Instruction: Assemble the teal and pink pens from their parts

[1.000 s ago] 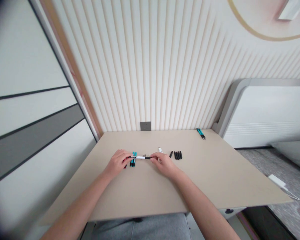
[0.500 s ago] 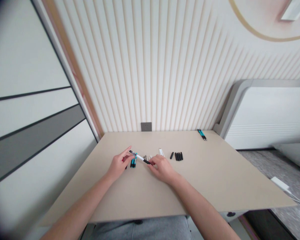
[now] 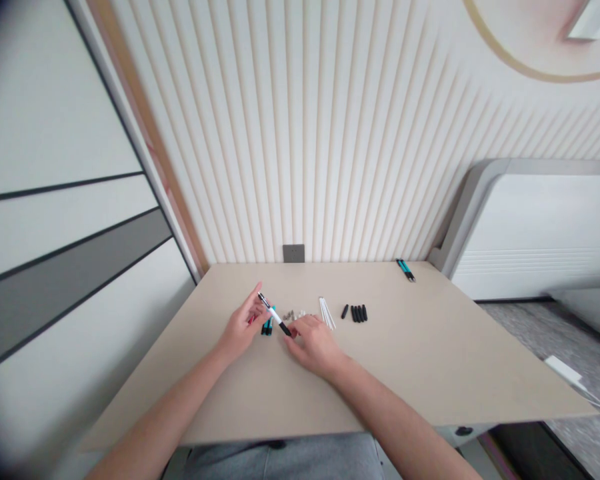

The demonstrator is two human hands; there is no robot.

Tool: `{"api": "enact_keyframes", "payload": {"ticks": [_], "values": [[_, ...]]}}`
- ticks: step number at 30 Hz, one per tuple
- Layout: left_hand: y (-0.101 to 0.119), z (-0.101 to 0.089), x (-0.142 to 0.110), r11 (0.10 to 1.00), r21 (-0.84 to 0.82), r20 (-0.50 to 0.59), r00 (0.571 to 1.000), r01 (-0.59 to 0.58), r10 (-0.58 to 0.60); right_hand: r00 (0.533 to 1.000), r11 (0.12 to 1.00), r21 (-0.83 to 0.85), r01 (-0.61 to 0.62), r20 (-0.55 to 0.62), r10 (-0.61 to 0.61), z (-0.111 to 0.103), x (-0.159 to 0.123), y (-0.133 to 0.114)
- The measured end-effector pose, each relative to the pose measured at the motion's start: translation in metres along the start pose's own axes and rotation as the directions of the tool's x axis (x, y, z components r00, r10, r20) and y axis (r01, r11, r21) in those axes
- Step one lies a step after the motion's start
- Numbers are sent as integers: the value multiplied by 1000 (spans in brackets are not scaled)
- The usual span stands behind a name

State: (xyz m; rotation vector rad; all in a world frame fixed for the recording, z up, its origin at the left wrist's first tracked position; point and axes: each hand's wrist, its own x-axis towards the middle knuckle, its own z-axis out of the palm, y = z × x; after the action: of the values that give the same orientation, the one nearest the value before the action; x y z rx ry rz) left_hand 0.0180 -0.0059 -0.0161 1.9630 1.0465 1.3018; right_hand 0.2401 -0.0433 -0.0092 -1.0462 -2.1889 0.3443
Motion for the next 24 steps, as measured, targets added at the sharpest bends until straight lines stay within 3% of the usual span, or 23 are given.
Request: {"api": "enact_keyframes", "payload": {"ticks": [3, 8, 13, 17, 21, 23, 24], "values": [[1, -8, 2, 992, 117, -65, 996, -52, 60, 995, 999, -18, -33, -90, 32, -4, 1, 10], [3, -21, 3, 943, 262, 127, 976, -205, 177, 984, 1000, -29, -12, -179, 7, -26, 2, 38], [-3, -20, 3, 910, 276, 238, 939, -310, 248, 990, 998, -53, 35, -137, -42, -41, 3, 48], [-4, -23, 1, 880, 217, 346, 876, -423, 336, 994, 995, -45, 91, -54, -93, -44, 1, 47], [-1, -23, 0, 867, 174, 446, 822, -468, 354, 990, 989, -46, 138, -6, -139, -45, -1, 48], [0, -22, 0, 863, 190, 445, 825, -468, 349, 992, 991, -59, 123, -5, -123, -45, -1, 48], [0, -22, 1, 867, 215, 410, 847, -450, 338, 994, 992, -67, 105, -15, -107, -45, -1, 47]]}}
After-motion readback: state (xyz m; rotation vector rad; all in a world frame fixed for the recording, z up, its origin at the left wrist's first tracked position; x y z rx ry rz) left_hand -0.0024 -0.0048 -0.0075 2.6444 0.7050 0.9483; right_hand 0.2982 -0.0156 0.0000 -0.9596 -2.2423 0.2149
